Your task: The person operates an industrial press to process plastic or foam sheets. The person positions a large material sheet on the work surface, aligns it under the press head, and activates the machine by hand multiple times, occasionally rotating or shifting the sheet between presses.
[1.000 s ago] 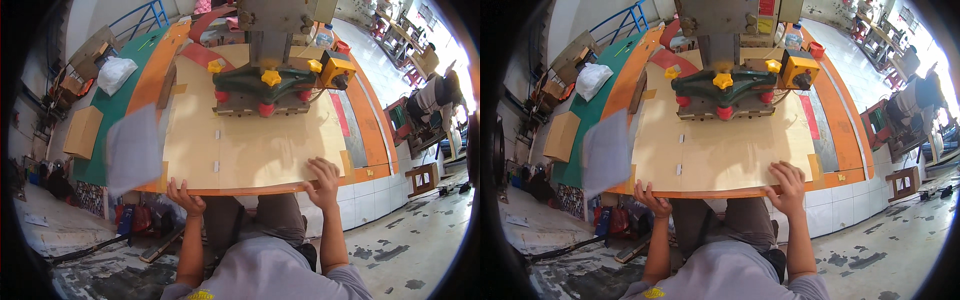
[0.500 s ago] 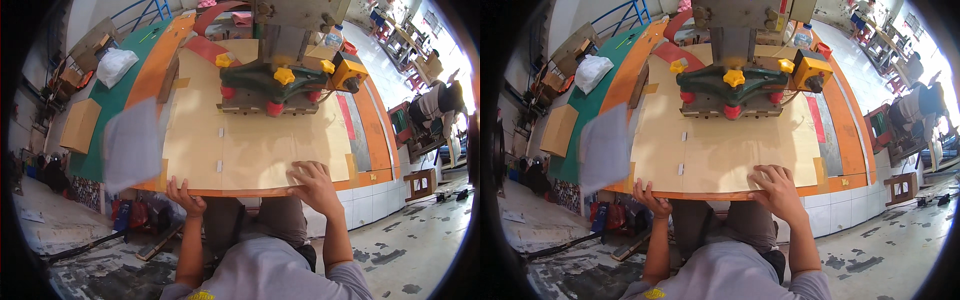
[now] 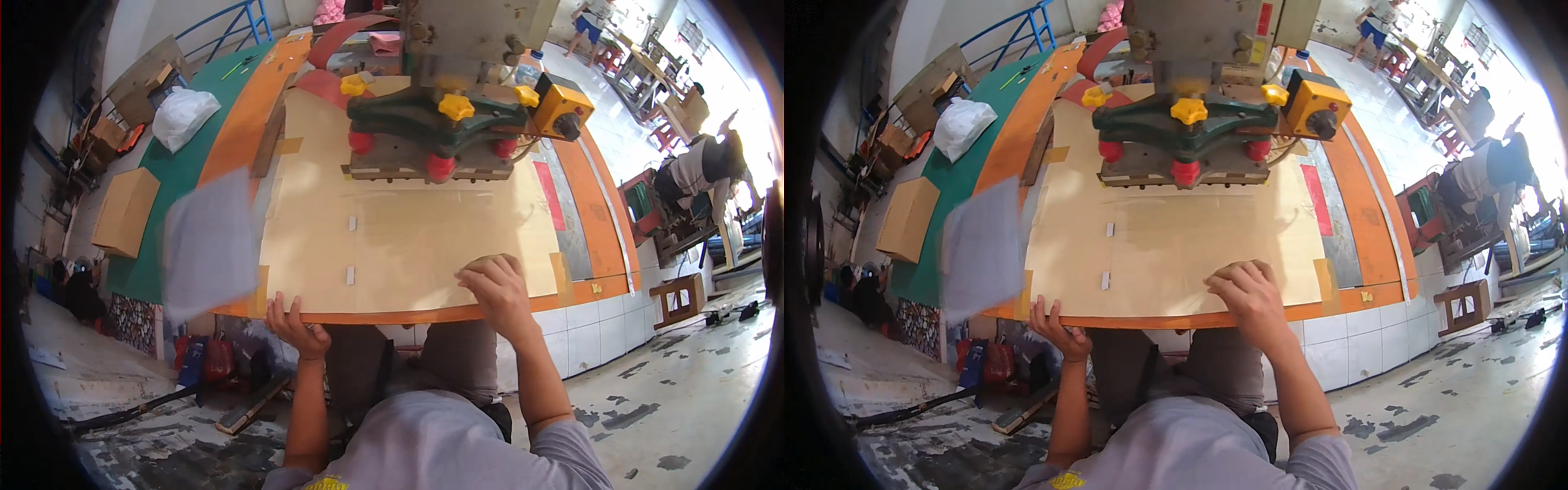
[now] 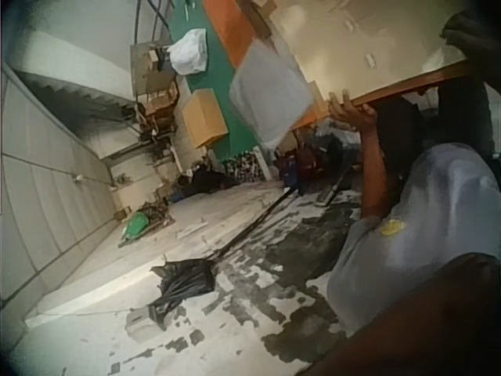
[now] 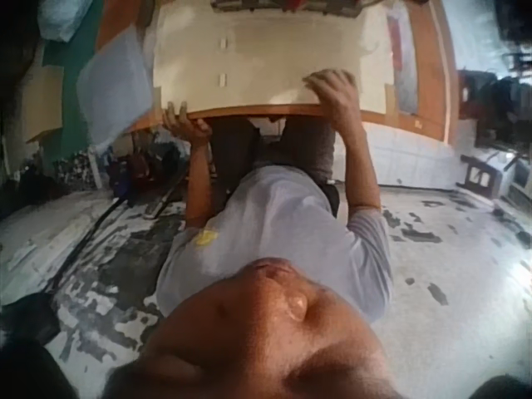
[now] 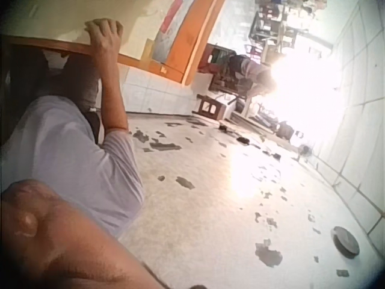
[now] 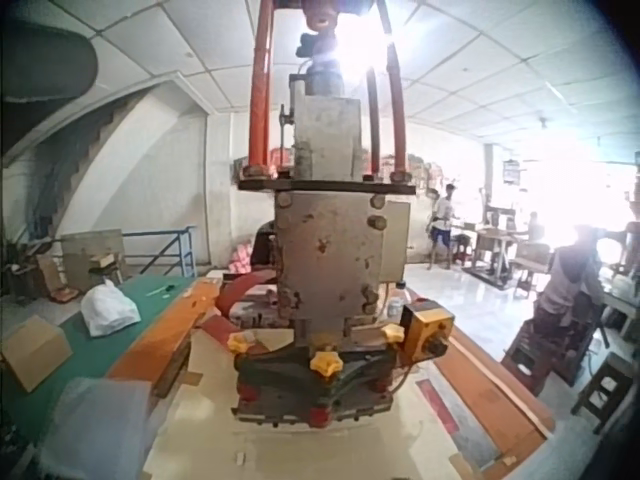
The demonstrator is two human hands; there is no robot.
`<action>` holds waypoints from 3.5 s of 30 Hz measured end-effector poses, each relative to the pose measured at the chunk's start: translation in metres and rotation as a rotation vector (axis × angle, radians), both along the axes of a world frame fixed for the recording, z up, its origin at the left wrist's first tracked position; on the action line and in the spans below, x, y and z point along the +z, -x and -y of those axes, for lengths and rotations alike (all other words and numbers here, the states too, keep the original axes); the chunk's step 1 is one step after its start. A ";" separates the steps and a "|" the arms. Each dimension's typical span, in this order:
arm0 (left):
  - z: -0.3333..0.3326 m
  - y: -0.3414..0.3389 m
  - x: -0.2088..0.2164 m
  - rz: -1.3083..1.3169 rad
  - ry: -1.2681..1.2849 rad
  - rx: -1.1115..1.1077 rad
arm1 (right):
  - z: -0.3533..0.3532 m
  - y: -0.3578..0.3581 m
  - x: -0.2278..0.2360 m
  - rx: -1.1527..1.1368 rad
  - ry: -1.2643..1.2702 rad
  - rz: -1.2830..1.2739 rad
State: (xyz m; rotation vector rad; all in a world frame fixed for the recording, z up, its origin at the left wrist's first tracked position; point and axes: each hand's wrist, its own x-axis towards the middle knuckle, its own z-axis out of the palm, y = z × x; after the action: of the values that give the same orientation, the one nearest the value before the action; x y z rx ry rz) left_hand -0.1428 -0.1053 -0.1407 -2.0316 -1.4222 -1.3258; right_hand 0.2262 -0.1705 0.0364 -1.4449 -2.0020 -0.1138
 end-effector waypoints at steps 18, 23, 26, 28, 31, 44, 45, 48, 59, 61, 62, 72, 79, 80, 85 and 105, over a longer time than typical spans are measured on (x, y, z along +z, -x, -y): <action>-0.042 0.089 0.093 -0.074 0.323 0.075 | 0.296 -0.229 0.024 -0.903 0.203 -0.561; -0.062 0.110 0.102 -0.100 0.520 0.088 | 0.355 -0.300 -0.142 -1.032 0.354 -0.511; -0.062 0.110 0.115 -0.083 0.575 0.024 | 0.372 -0.296 -0.227 -1.101 0.295 -0.450; -0.059 0.104 0.126 0.030 0.685 0.024 | 0.376 -0.285 -0.273 -1.112 0.235 -0.366; -0.057 0.112 0.140 0.048 0.736 0.036 | 0.363 -0.249 -0.330 -1.151 0.336 -0.453; -0.074 0.160 0.118 -0.053 0.684 0.027 | 0.329 -0.126 -0.489 -0.807 1.377 -0.605; -0.077 0.166 0.113 -0.040 0.638 0.025 | 0.323 -0.128 -0.485 -0.813 1.373 -0.604; -0.089 0.177 0.114 0.137 0.655 0.028 | 0.297 -0.143 -0.453 -0.802 1.160 -0.607; -0.023 0.068 0.167 0.142 0.252 -0.219 | 0.115 -0.072 -0.057 -0.078 1.142 -0.520; 0.006 0.025 0.163 0.014 0.281 -0.391 | 0.098 -0.022 -0.036 0.274 1.007 -0.807; 0.021 -0.001 0.155 0.001 0.328 -0.496 | 0.092 0.008 -0.035 0.406 0.814 -0.898; 0.061 -0.079 0.149 -0.119 0.599 -0.766 | 0.109 0.004 -0.044 -0.199 0.802 -1.528; 0.030 -0.092 0.140 -0.437 0.644 -0.578 | 0.075 -0.030 -0.017 -0.567 0.508 -0.837; 0.027 -0.091 0.139 -0.434 0.630 -0.563 | 0.067 -0.031 -0.016 -0.661 0.447 -0.544; 0.022 -0.087 0.135 -0.374 0.663 -0.521 | 0.040 -0.032 -0.031 -0.548 0.158 -0.141; 0.007 -0.078 0.127 -0.276 0.654 -0.536 | 0.027 -0.032 -0.046 -0.452 0.259 -0.166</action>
State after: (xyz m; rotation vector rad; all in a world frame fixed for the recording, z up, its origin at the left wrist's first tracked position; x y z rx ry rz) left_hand -0.0643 -0.1120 -0.0134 -3.0461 -1.3427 -0.7195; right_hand 0.2577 -0.1973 -0.0100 -1.9865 -1.5718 0.0741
